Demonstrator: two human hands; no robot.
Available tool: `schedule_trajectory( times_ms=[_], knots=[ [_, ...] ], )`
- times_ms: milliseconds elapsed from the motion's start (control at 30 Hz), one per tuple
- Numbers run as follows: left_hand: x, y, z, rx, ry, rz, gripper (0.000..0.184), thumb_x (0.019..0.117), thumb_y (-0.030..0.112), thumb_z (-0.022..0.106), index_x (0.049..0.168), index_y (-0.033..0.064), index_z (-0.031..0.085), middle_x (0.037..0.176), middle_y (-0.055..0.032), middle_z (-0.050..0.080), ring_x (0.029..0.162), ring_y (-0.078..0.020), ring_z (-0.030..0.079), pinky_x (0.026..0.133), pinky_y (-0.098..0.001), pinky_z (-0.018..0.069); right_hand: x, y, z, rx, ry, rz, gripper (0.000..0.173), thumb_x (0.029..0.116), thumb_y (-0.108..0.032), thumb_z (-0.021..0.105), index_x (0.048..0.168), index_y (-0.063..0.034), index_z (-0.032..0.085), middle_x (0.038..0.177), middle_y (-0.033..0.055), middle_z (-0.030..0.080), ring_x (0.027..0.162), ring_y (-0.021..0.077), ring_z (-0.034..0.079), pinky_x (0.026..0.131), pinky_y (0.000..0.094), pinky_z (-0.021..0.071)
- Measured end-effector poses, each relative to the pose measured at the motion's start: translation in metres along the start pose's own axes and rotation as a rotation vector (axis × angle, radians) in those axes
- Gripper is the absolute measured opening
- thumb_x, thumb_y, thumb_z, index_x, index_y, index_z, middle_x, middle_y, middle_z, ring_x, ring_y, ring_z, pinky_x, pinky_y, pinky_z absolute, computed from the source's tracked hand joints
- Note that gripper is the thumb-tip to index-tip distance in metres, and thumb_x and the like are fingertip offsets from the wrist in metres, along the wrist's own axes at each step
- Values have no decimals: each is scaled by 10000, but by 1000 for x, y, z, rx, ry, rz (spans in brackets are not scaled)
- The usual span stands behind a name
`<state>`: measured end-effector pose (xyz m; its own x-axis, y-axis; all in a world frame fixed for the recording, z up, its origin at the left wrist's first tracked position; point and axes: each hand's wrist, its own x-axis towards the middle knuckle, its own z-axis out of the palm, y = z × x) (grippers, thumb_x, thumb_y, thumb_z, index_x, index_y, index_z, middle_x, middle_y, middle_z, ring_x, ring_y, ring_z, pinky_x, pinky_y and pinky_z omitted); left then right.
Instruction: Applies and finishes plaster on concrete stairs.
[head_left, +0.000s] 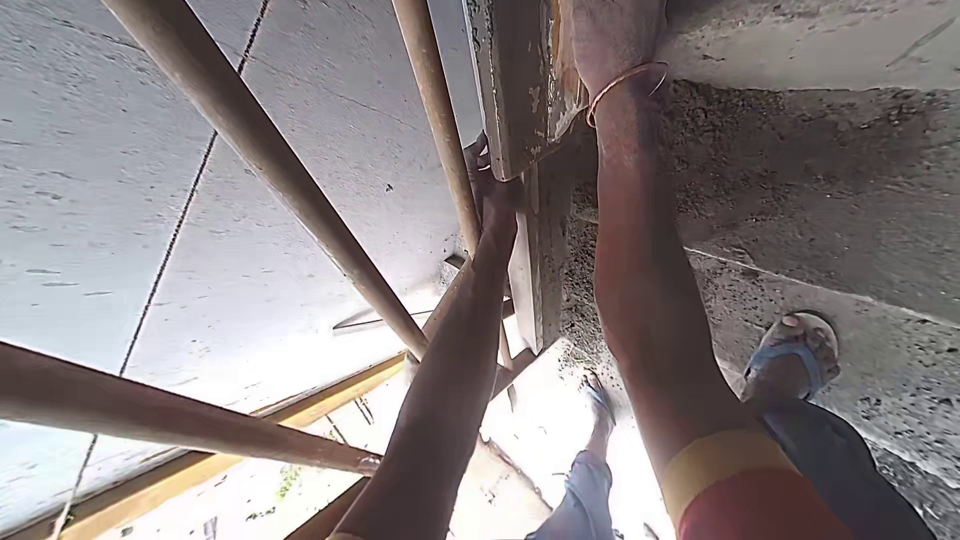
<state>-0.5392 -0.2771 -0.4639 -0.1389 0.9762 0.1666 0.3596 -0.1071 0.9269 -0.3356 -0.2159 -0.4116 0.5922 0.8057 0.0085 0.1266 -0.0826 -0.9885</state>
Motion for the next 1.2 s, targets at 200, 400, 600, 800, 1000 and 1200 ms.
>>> schedule_trajectory(
  times_ms=[200, 400, 600, 800, 1000, 1200],
  knots=[
    [-4, -20, -12, -240, -66, 93, 168, 935, -33, 611, 1102, -29, 595, 858, -109, 684, 778, -178, 682, 716, -354, 606, -52, 59, 15, 205, -13, -4, 517, 979, -494, 609, 1381, -172, 661, 1221, 12, 729, 1132, 129, 672, 1011, 448, 526],
    [-13, -23, -19, -264, -134, 56, 253, 928, -9, 665, 1172, 14, 602, 929, -108, 710, 810, -175, 703, 710, -353, 618, -53, 67, 13, 286, -97, 71, 641, 934, -515, 683, 1461, -163, 592, 1330, 48, 688, 1233, 164, 643, 1074, 465, 515],
    [-25, -17, -19, -175, -131, -41, 437, 1081, 488, 416, 1386, 211, 563, 1251, -22, 675, 1109, -134, 659, 942, -385, 572, -48, 67, 7, 377, -146, 76, 584, 908, -460, 742, 1394, -153, 640, 1247, 69, 720, 1139, 184, 697, 1003, 485, 573],
    [-130, -7, -51, 17, -122, -105, 701, 1088, 492, 281, 1622, 42, 214, 1687, -137, 217, 1556, -176, 208, 1280, -364, 171, -48, 66, 8, 412, -156, 58, 523, 899, -402, 761, 1350, -158, 658, 1186, 59, 740, 1082, 177, 716, 961, 481, 593],
    [-100, 32, -105, 353, 73, 477, 428, 1096, 279, 372, 1298, -25, 595, 1296, -129, 633, 1186, -188, 602, 968, -353, 526, -49, 67, 12, 436, -143, 43, 509, 902, -377, 754, 1346, -148, 657, 1159, 55, 746, 1049, 170, 724, 933, 471, 607],
    [-79, 78, -82, 434, -81, 456, 555, 1087, 434, 386, 1486, 54, 455, 1570, -117, 428, 1447, -231, 417, 1162, -439, 419, -50, 65, 7, 406, -93, 11, 496, 917, -372, 749, 1338, -126, 660, 1185, 52, 734, 1086, 126, 703, 977, 390, 583]
  ],
)
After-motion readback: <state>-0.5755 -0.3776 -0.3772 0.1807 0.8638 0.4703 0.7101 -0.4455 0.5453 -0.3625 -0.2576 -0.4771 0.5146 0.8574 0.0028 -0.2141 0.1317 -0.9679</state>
